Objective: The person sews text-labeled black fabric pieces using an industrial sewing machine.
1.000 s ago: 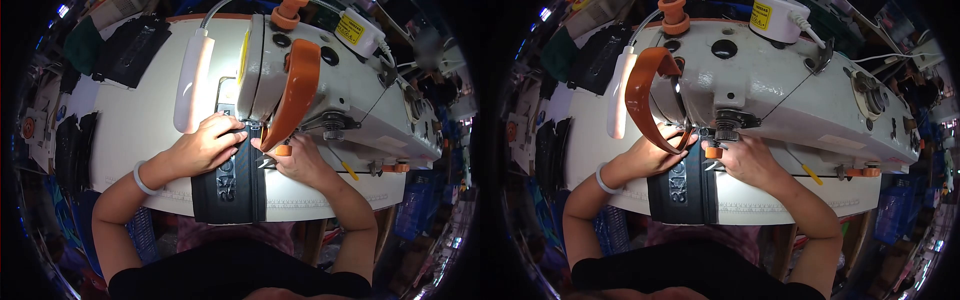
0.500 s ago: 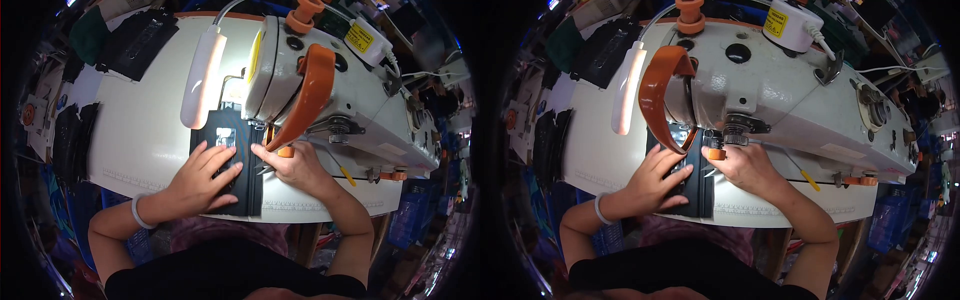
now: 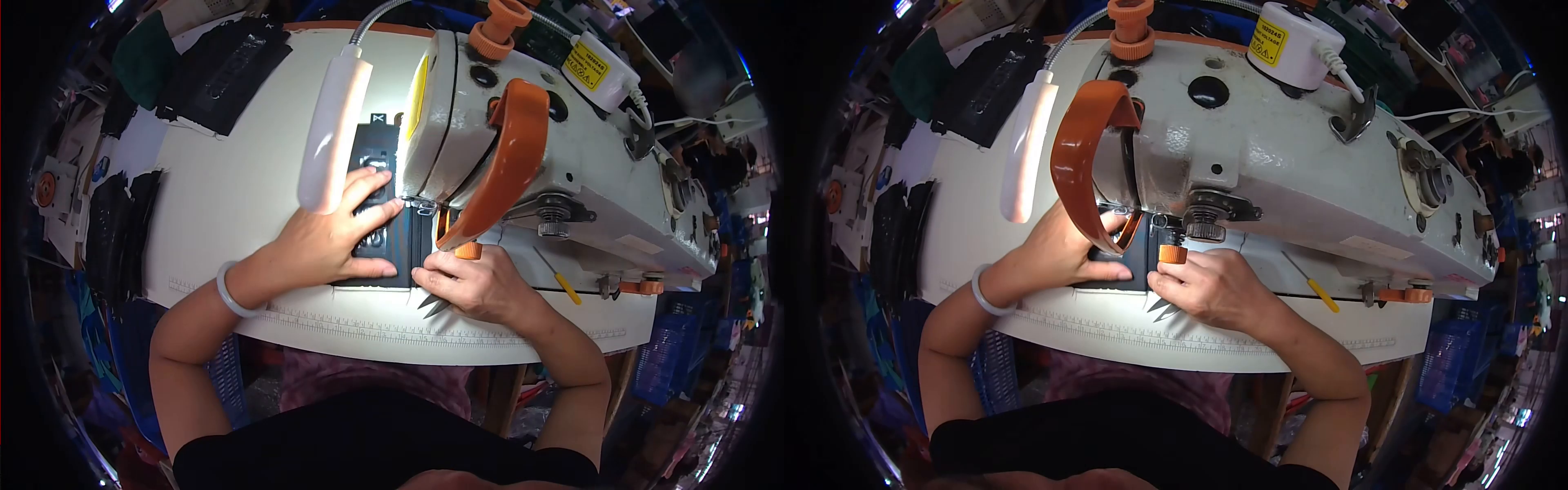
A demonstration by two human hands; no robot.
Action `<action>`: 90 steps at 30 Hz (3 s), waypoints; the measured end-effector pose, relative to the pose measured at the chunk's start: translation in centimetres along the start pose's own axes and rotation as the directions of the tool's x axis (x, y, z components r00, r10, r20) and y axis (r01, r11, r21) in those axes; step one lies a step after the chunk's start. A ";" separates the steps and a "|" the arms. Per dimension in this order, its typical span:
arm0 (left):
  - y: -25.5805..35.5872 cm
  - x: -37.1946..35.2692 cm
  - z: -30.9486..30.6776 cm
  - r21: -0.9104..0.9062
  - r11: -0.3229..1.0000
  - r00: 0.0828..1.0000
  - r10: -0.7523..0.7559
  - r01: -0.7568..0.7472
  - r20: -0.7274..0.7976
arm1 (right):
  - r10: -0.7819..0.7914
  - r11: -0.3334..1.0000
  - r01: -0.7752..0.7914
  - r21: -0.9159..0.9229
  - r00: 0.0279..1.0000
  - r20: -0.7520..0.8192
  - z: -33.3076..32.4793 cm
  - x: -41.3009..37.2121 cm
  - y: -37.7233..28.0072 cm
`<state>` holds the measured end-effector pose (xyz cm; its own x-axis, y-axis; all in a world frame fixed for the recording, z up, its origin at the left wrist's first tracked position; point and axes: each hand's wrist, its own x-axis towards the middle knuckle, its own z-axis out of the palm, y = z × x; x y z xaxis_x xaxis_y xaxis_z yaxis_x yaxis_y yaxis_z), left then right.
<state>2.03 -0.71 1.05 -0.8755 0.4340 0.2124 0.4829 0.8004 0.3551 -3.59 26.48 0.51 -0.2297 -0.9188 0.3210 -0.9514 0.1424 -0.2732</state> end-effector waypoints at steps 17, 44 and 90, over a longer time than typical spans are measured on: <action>-8.8 5.9 0.6 -0.211 0.976 0.999 -0.051 0.046 -0.017 | 0.587 0.808 -0.571 -0.146 0.759 0.283 1.0 1.2 1.1; 0.9 0.2 1.4 -0.117 0.991 0.990 -0.073 0.060 -0.117 | 0.197 0.980 -0.196 -0.019 0.979 0.046 0.2 0.0 1.0; -3.7 4.2 -1.2 0.041 0.996 0.934 -0.055 0.074 -0.353 | 0.427 0.430 -0.848 0.309 -0.110 -0.897 -13.7 -32.8 4.4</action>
<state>-3.42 -2.30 1.72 -0.8388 0.2157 0.4999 0.4157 0.8467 0.3321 -3.03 62.23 1.18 -0.5654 0.4927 0.6615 -0.1505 0.7269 -0.6701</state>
